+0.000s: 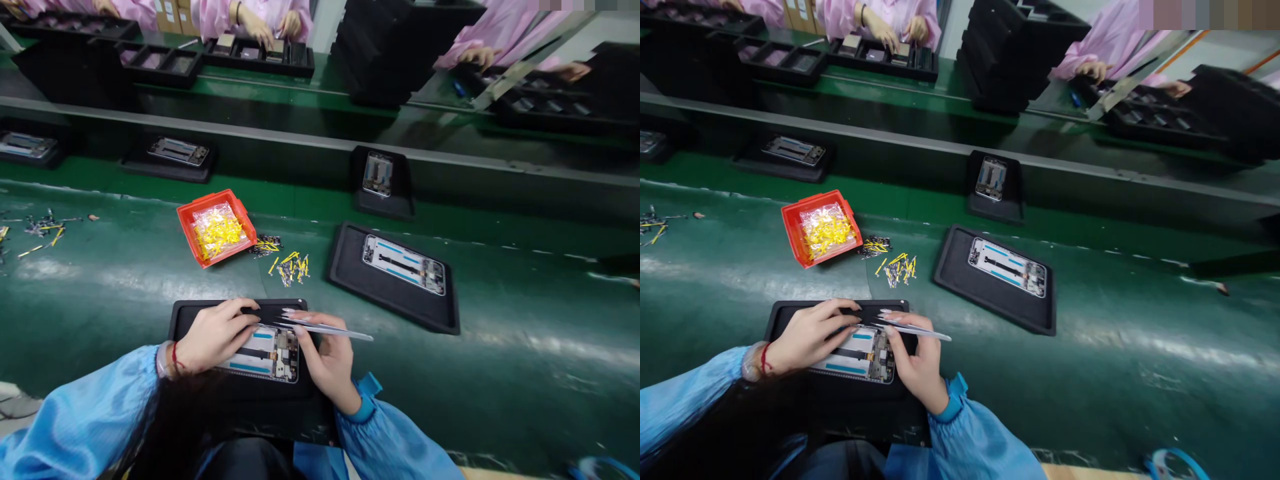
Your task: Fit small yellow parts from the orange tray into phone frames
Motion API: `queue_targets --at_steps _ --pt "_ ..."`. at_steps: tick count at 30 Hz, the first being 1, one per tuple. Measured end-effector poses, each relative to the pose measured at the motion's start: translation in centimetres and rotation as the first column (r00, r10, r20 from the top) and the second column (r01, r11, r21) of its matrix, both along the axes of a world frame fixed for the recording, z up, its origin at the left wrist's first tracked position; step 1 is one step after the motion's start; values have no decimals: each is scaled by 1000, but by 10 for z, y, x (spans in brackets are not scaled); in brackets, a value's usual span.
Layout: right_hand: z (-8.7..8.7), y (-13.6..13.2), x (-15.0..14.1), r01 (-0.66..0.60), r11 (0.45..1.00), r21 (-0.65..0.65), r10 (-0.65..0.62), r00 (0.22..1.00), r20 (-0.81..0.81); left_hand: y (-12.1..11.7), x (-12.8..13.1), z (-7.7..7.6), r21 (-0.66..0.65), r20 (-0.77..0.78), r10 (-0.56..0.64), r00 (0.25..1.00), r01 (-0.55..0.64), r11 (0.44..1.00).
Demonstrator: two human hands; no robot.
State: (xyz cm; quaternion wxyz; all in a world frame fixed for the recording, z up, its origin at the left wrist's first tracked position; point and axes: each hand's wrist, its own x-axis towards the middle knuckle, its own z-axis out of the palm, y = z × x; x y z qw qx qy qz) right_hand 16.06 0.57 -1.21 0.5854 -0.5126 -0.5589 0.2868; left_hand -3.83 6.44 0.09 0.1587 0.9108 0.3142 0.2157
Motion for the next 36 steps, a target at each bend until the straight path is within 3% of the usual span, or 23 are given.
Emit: queue_targets --at_steps 3,7,17,30,36 --pt "-2 -3 -1 -78 996 34 79 996 -28 -1 1 -2 -9 7 11 1000 -11 1000" --pt "-3 -2 -2 -180 984 17 178 981 71 -1 3 -1 -12 10 16 1000 -16 1000" --pt "0 1 -2 -172 984 43 164 974 154 -1 3 0 -23 -26 5 1000 -6 1000" --pt "8 6 0 -319 946 -48 319 899 300 -5 6 0 114 -106 20 994 -8 993" --pt "7 7 -8 -256 967 -19 248 912 326 -4 7 -3 106 -92 14 996 -4 994"
